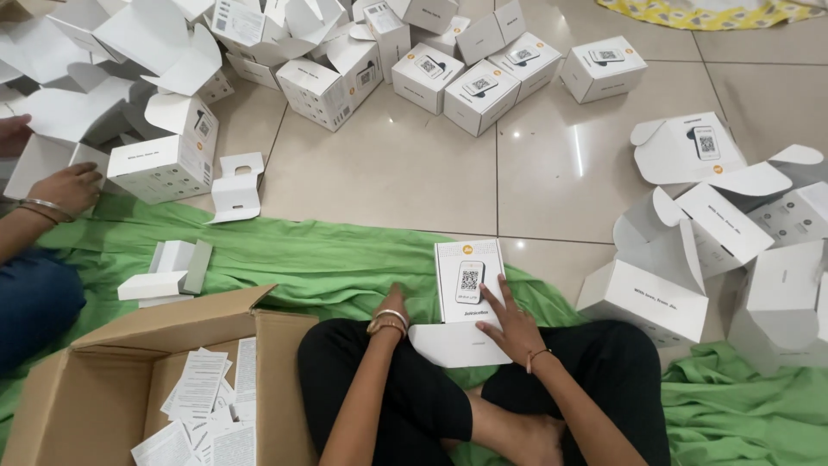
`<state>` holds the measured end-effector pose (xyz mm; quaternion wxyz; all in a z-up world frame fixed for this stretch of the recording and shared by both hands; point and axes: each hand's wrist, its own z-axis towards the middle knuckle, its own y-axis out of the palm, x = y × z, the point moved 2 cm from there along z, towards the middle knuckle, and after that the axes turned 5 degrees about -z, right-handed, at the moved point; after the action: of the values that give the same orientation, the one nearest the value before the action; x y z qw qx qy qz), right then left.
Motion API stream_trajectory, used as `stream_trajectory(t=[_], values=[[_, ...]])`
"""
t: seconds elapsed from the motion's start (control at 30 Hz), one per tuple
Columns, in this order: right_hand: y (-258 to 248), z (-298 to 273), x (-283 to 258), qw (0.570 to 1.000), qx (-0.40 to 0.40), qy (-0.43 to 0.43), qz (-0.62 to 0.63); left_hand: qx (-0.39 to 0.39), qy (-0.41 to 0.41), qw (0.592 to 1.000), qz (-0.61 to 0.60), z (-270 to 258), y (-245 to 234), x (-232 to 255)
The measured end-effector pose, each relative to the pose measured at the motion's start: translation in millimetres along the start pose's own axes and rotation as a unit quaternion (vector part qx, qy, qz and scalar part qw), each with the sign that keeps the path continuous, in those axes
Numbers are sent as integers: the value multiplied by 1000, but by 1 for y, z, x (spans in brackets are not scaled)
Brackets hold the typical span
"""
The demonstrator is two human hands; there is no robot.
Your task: The person packages smartwatches or similar small electronic devices into white retail boxes.
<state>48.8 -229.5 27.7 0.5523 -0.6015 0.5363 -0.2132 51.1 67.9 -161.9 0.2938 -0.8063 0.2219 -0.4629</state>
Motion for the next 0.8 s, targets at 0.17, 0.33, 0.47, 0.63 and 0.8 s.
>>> stream_trajectory(t=[0.17,0.33,0.47,0.63,0.8], values=[[11,13,30,989,79,-36,120,-6,83,996,-37,-90,-34,103],[-16,29,37,955,182,-164,168,-78,71,985,-139,-117,-49,126],[-98,17,38,887,-160,4,433,-88,32,926,-366,-135,-113,143],[-91,29,37,849,-130,-89,505,-155,6,874,-460,-131,-128,159],[-34,69,52,966,119,-29,227,29,83,971,-220,-91,-73,139]])
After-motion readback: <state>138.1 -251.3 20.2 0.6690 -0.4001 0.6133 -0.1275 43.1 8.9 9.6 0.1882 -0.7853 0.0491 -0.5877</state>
